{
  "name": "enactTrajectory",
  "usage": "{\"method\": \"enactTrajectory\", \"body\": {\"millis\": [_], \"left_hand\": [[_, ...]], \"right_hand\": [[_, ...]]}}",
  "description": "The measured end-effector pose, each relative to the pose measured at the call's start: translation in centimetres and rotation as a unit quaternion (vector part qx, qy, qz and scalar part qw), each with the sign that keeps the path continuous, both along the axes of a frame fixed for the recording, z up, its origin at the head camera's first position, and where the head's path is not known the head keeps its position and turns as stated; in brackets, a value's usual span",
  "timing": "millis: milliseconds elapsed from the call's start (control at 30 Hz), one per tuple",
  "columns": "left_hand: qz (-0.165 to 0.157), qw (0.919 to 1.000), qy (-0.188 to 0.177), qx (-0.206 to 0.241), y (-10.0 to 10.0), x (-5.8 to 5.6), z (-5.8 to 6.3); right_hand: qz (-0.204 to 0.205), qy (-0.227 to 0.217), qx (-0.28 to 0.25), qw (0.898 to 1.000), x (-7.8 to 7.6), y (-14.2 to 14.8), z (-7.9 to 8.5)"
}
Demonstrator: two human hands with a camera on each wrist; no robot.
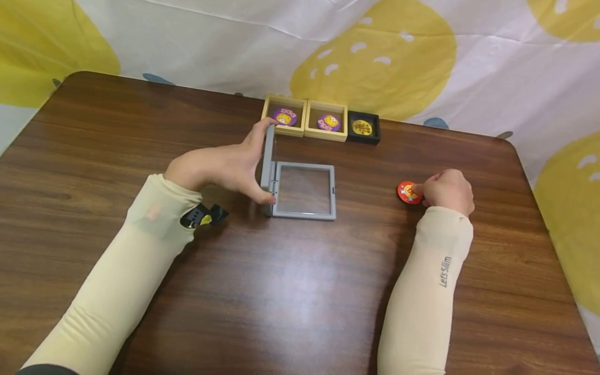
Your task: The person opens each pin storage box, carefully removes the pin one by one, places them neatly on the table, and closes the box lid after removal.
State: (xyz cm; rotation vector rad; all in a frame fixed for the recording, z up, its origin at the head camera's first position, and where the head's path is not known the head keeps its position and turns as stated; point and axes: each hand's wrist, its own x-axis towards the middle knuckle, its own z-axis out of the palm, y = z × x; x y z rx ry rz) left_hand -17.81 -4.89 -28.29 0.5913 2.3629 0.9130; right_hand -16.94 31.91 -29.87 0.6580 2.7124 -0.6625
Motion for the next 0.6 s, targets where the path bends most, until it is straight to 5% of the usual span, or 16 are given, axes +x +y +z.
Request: {"method": "enactTrajectory", "body": {"millis": [300, 600], "left_hand": [[0.000, 1.0000, 0.003, 0.005, 0.0, 0.0, -0.1], [-0.003, 0.9998, 0.015, 0.011, 0.0, 0.0, -0.1]], "right_hand": [[0.022, -0.002, 0.008, 1.000, -0.1, -0.3, 0.1], [0.129, 0.091, 0.031, 0.987, -0.3, -4.3, 2.5]]}}
